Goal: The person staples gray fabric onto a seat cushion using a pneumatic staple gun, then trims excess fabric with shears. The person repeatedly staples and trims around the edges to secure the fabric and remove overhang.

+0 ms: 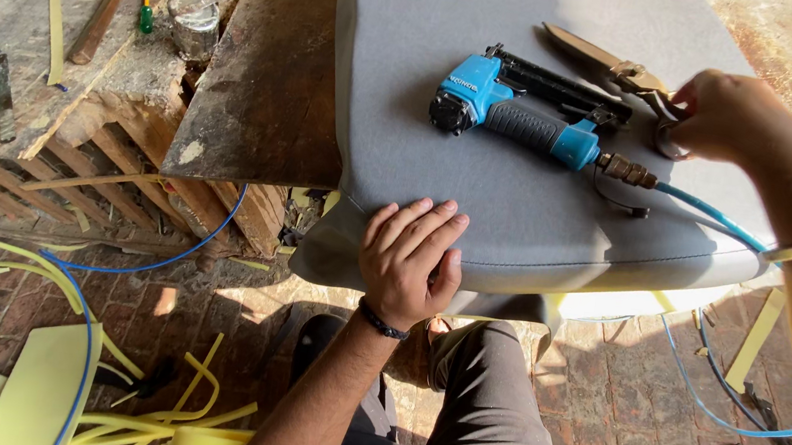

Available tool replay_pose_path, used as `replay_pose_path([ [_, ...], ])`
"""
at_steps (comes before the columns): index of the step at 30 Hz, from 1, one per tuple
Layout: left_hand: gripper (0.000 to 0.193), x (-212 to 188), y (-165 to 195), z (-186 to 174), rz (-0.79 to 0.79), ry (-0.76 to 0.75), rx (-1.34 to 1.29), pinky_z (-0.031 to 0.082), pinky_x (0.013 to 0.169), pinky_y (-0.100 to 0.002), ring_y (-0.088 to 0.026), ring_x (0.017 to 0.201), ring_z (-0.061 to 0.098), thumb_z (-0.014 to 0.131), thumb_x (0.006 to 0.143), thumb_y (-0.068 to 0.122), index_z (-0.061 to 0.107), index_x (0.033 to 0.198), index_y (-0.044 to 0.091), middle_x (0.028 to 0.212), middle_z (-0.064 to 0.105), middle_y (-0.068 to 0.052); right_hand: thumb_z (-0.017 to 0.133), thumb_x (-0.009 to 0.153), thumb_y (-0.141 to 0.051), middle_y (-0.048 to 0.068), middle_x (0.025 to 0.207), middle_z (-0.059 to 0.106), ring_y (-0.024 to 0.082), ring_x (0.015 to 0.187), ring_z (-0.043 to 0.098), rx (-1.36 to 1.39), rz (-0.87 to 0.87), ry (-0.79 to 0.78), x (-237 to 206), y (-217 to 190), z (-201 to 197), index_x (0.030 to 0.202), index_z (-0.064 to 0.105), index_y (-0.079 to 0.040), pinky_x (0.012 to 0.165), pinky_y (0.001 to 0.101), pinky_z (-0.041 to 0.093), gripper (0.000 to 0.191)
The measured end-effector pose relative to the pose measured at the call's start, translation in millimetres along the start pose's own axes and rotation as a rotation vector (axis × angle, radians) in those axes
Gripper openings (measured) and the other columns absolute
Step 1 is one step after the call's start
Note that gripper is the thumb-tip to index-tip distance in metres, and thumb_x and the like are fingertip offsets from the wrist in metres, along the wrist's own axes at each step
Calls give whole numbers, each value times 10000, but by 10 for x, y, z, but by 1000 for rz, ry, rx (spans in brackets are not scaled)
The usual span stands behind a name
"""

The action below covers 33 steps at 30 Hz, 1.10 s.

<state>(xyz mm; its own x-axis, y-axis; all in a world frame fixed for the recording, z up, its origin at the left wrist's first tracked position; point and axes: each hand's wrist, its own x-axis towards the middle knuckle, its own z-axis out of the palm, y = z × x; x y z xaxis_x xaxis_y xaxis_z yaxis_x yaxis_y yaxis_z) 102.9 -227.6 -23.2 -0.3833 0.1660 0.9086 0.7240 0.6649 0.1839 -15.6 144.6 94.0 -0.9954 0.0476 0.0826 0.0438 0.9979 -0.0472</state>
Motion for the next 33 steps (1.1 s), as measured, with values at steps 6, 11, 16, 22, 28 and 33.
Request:
replay_pose_path([
  [6,319,-115,24,-59,-79,-58,-61,354,1198,-478,-263,1299,615,565,1013,262,747,1241,132,1313,720,-42,694,892,-692,141,823,731,297,723,733,-306,143,-321,98,236,-86,959,851,-84,738,443,612,631],
  [11,242,-449,303,-144,-189,152,-339,426,1198,-472,-304,1333,594,543,1040,196,707,1196,111,1324,699,-89,797,917,-501,200,706,650,252,524,656,352,300,-15,-713,823,307,856,686,63,527,405,554,578],
  [16,196,-926,627,-83,-662,-272,-716,617,829,-296,-153,975,754,634,1010,185,757,1128,88,1075,788,-62,815,884,-167,46,640,663,113,488,584,993,96,186,-2363,384,870,885,704,24,507,252,434,221],
  [22,361,-1109,554,277,-856,-526,-788,598,826,-244,-139,984,746,611,1033,385,760,1167,85,1126,795,-78,841,804,-236,41,642,606,97,531,484,1086,360,-61,-2863,-742,1267,964,768,-1,463,262,348,293],
  [28,709,-1025,420,447,-1479,-671,-1176,622,738,-295,-231,1106,670,643,904,529,560,1399,29,1347,640,-132,825,854,-257,18,676,638,91,536,537,1214,394,-56,-2767,-1104,1557,919,719,-3,481,248,426,283],
  [33,711,-969,645,564,-1652,-673,-1269,636,776,-337,-247,1097,668,670,916,552,604,1347,-8,1234,620,-159,803,877,-263,-8,686,641,63,543,548,1259,287,-74,-2739,-1150,1699,902,705,-35,488,226,438,249],
])
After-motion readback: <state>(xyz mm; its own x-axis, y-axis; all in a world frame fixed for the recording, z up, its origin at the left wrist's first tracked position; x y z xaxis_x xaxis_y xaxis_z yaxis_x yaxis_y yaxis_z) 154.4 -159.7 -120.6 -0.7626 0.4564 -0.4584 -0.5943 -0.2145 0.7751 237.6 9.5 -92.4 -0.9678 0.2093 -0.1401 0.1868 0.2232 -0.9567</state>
